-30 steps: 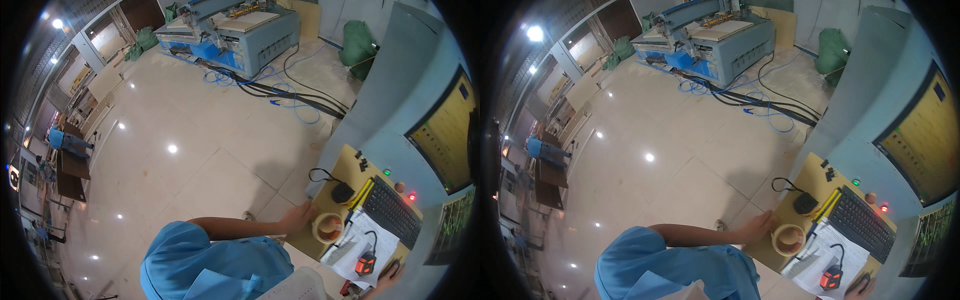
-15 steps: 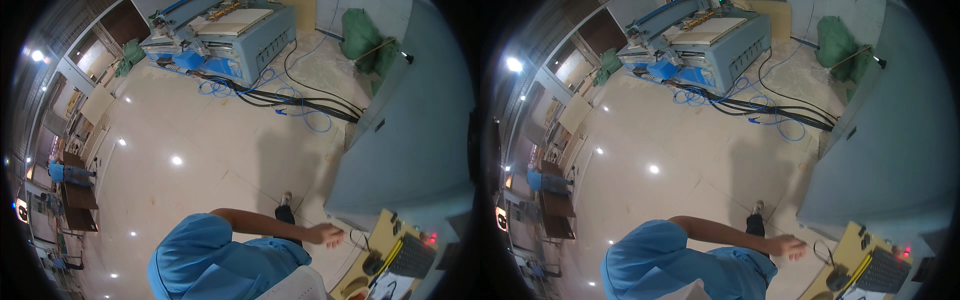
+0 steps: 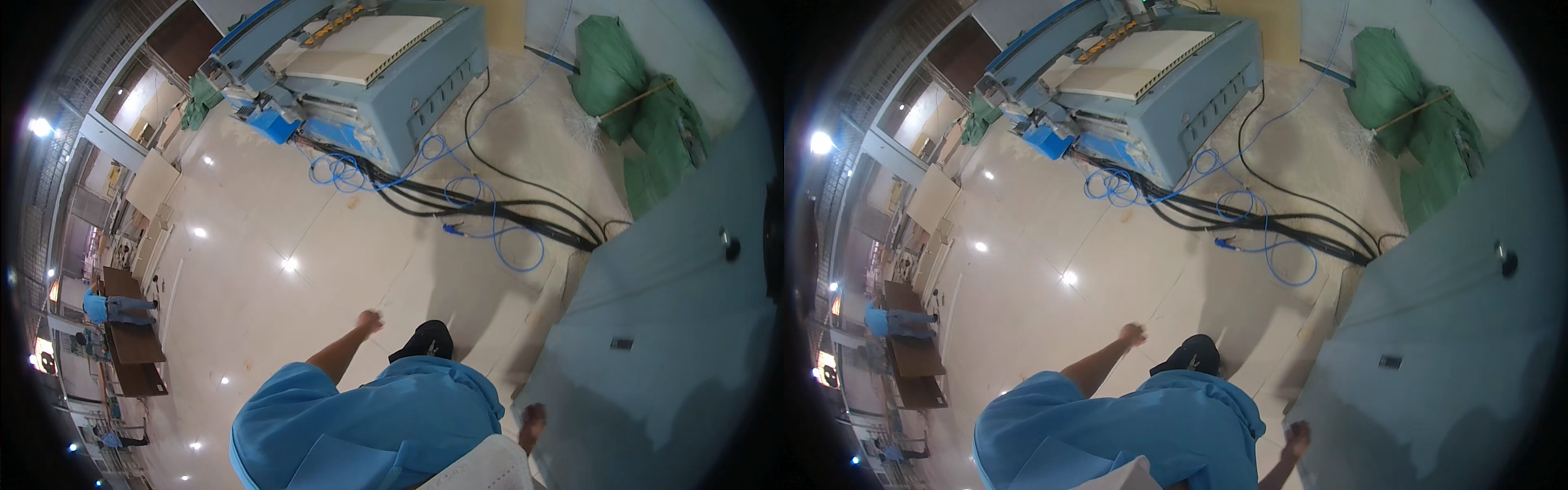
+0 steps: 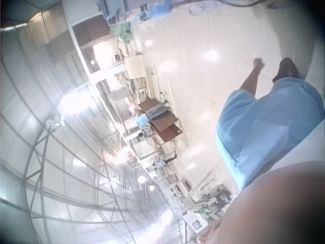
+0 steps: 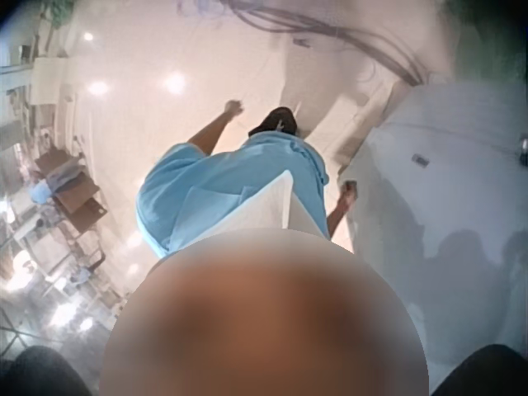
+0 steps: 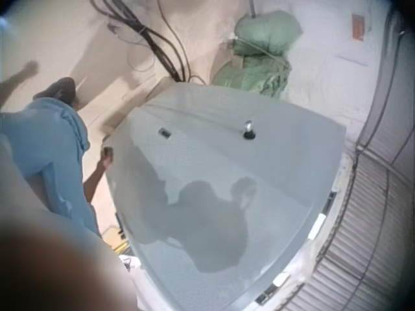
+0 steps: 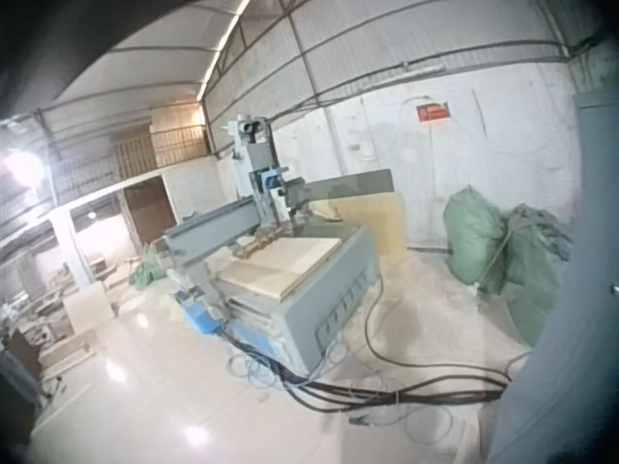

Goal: The person uses a handheld air blower to remove dust and debris from the surface and edges of a large industrial machine. They move around the machine to reach different areas, then briefly operate a computer at a nearby workstation before returning to continue blowing air on the machine's surface.

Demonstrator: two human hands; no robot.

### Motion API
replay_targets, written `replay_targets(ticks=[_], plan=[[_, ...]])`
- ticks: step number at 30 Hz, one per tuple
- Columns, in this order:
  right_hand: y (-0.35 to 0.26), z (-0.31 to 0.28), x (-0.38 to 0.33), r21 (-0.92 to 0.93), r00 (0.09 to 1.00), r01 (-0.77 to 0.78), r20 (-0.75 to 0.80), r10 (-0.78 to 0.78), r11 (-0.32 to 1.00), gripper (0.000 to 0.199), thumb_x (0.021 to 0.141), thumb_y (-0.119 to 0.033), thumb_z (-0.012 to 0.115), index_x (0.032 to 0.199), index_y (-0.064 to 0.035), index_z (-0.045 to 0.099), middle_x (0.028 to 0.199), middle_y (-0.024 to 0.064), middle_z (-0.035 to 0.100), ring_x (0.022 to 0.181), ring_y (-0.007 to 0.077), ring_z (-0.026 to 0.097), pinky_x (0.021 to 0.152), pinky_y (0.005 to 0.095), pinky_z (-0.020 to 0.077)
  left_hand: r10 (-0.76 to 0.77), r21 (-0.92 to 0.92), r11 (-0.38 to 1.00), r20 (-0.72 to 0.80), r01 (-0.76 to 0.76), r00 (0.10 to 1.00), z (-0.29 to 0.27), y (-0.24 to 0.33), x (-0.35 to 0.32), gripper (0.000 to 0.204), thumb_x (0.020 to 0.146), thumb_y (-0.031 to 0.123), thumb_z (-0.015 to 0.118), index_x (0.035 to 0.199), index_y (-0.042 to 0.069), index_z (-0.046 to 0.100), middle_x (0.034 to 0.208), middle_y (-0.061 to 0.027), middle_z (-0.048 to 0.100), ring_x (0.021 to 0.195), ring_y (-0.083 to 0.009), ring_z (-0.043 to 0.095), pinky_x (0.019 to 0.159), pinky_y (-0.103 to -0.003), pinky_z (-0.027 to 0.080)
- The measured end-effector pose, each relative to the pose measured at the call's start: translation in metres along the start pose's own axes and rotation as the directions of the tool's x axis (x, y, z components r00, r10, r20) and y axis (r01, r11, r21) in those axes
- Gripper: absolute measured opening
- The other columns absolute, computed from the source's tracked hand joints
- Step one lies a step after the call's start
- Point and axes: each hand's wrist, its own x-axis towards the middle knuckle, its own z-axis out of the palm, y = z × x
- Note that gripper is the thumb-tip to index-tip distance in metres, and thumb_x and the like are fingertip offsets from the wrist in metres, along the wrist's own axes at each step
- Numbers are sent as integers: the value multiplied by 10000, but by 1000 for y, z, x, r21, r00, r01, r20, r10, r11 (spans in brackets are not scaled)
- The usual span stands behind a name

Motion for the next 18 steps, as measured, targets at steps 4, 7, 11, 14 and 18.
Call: replay_targets(ticks=[4, 7, 11, 14, 18], plan=[[-130, 78, 153, -41, 979, -83, -191, 74, 996, 456, 916, -440, 617, 1188, -74, 627, 1020, 49, 651, 934, 182, 601, 883, 385, 463, -305, 120, 929, -281, 349, 910, -42, 3, 30, 213, 927, 136, 510, 802, 1, 618, 702, -174, 654, 502, -223, 606, 421, -362, 429], [-180, 165, 240, -69, 947, -247, -228, 226, 967, 293, 931, -358, 616, 1027, -82, 633, 870, 22, 632, 796, 161, 597, 750, 345, 479, -422, 71, 886, -283, 458, 861, -18, 37, 56, 153, 936, 116, 536, 903, 0, 630, 809, -165, 687, 547, -231, 635, 493, -365, 520], [-209, 283, 326, -162, 955, -284, 39, 294, 945, 144, 960, -206, 575, 875, -91, 589, 716, 7, 561, 577, 125, 537, 503, 259, 407, -438, -23, 899, -65, 437, 897, 89, 171, 104, 170, 948, 211, 610, 1013, 60, 652, 896, -131, 691, 699, -195, 682, 573, -335, 556], [-240, 352, 374, -321, 924, -284, 160, 347, 904, 162, 944, -238, 602, 923, -78, 611, 731, 17, 588, 603, 109, 563, 522, 268, 436, -96, 98, 992, 206, 77, 974, 179, 339, 125, 256, 990, 269, 554, 1101, 58, 648, 943, -92, 687, 764, -164, 657, 660, -289, 544], [-271, 420, 448, -285, 890, -411, 81, 449, 866, 275, 942, -259, 597, 939, 10, 655, 770, 55, 613, 650, 162, 596, 566, 335, 463, 240, 140, 938, 398, -318, 885, 273, 550, 142, 367, 1006, 360, 544, 1205, 64, 629, 1085, -63, 681, 962, -156, 653, 848, -310, 527]])
